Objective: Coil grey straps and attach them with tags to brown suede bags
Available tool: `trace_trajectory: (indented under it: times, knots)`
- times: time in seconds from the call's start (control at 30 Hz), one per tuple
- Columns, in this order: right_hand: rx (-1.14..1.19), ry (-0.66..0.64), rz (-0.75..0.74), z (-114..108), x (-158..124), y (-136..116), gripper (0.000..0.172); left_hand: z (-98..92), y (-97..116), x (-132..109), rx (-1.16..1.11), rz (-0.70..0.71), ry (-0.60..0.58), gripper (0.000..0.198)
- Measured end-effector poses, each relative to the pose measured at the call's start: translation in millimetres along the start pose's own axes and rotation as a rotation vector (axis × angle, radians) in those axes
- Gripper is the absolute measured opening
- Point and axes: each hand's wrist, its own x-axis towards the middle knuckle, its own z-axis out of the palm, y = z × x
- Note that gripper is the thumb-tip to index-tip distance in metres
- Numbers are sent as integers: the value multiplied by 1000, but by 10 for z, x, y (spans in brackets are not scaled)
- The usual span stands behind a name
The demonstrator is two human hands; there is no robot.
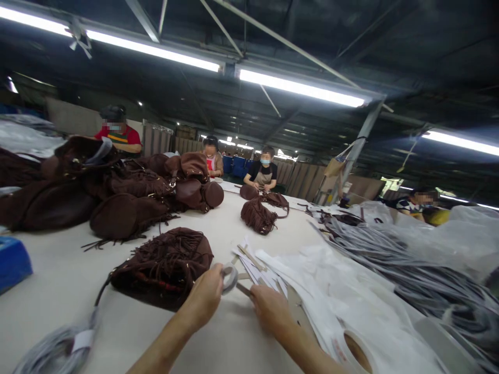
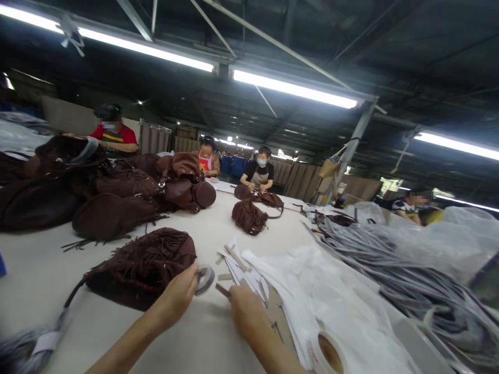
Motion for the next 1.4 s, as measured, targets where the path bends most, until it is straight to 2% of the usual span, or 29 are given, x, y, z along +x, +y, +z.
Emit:
trace_trajectory:
  times: [0.07,0.13,0.2,0.23,0.3,0.4,0.5,0.67,0.73,0.8,0.97,1.07,1.17,1.3,1.4]
  knots:
    - [182,5,73,-122,-91,47,31,68,39,-17,276,5,43,24]
    - [577,-41,172,-201,-243,40,36,171,56,-15,492,46,102,32]
    - [1019,-122,252,-231,-403,-24,39,281,46,-2,616,95,156,36]
    - [1169,-155,274,-230,-468,-71,42,331,32,6,652,118,186,37]
    - [1276,-181,290,-207,-548,-166,48,407,-3,16,696,160,243,38]
    - [1311,-142,325,-146,-567,-247,51,465,-47,15,729,218,301,40]
    - [1395,-121,352,-107,-577,-237,53,482,-62,5,723,240,304,41]
    - [1727,-199,420,-165,-716,-154,54,478,-69,11,690,250,287,39]
    - [1789,-211,434,-195,-768,-147,55,475,-72,17,699,257,295,39]
    - [1766,-207,456,-193,-790,-167,55,479,-61,16,710,258,300,39]
    - [1516,-184,419,-52,-735,-262,56,549,42,-37,690,281,293,40]
    - [1394,-150,404,23,-683,-223,52,599,92,-60,642,300,265,38]
    - [1055,-5,397,38,-646,-72,41,588,77,-42,649,282,260,39]
    - [407,208,155,50,-641,99,25,469,-1,3,666,229,262,40]
    - [48,232,84,109,-653,103,15,369,-30,4,658,195,256,37]
